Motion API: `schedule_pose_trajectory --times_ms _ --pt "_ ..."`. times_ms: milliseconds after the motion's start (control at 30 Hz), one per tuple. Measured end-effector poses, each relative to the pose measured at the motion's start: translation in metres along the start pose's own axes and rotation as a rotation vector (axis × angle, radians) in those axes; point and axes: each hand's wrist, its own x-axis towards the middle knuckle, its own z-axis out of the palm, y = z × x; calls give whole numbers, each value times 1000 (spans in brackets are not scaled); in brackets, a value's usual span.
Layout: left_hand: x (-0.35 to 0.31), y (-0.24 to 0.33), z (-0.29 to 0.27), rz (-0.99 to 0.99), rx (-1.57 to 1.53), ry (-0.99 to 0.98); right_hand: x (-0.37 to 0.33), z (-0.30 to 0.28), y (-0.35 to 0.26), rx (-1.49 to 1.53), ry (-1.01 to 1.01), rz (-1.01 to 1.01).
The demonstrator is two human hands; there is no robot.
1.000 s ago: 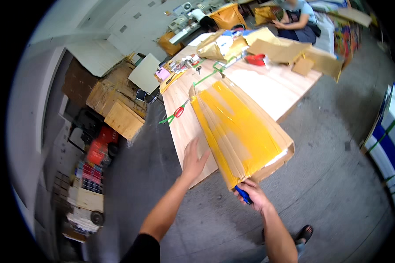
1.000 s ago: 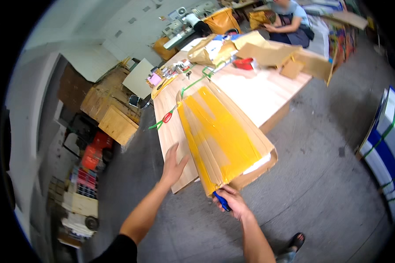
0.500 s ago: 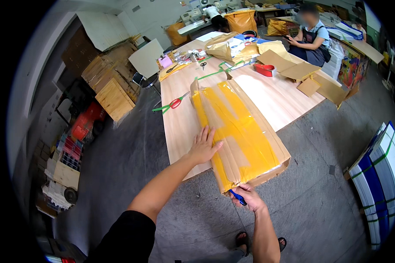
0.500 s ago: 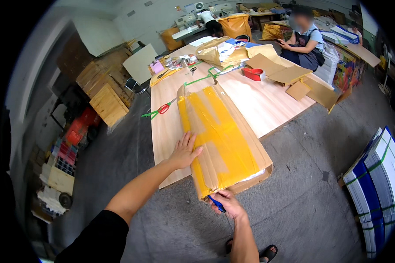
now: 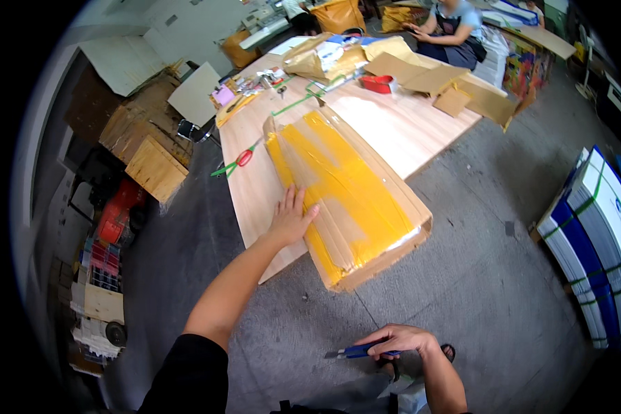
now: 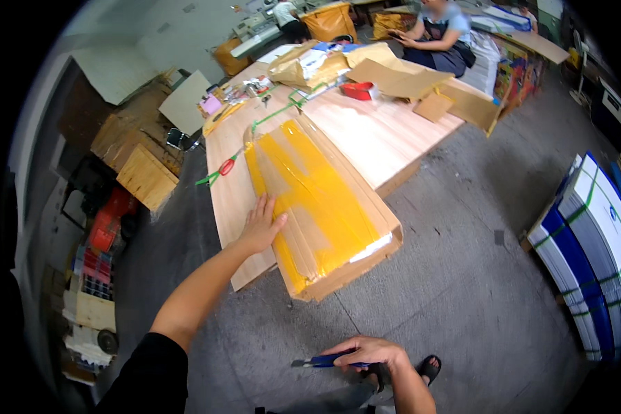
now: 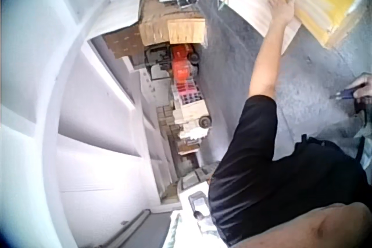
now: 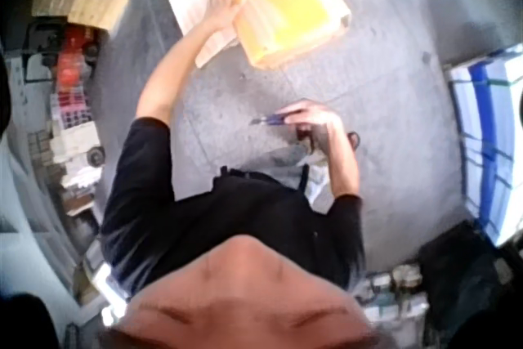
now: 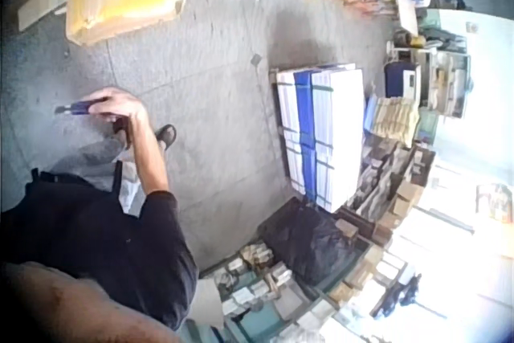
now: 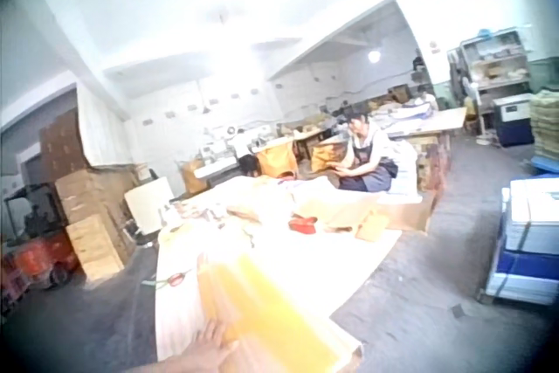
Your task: The person uses a box cutter to cut a cardboard box and then applies packing tape to seal it. They repeatedly cut and tape the box, adjusting its position on the table throughout the process.
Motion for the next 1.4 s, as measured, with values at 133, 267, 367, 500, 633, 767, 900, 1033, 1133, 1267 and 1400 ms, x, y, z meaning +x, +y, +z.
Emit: schedule_pose_trajectory --times_ms 133,267,367,500,633,767,900,1033,1133,1267,1400 --pt "-8 -26 9 17 41 112 -6 24 59 149 458 -70" --pt "-46 28 32 40 -197 319 -19 47 50 256 853 -266" --pt "-160 81 23 383 -223 225 -12 44 57 167 1020 -348" --pt "-210 159 25 618 -35 -175 12 48 83 232 1197 -404" --pt "-153 151 94 107 -79 157 5 56 88 471 1274 -457" --pt "-113 155 115 -346 -950 177 -15 58 125 485 1401 -462" --pt "-101 185 94 -614 -1439 145 -50 47 139 513 1462 -364" --pt "-88 157 115 -513 -894 53 -49 44 122 374 1406 -436" --pt "-82 127 152 -400 -199 130 -46 40 95 267 1354 -537" --pt "-101 169 160 -242 -3 112 -58 26 66 26 1379 -639" --pt "-110 172 169 -221 11 178 -34 16 5 -280 1069 -550"
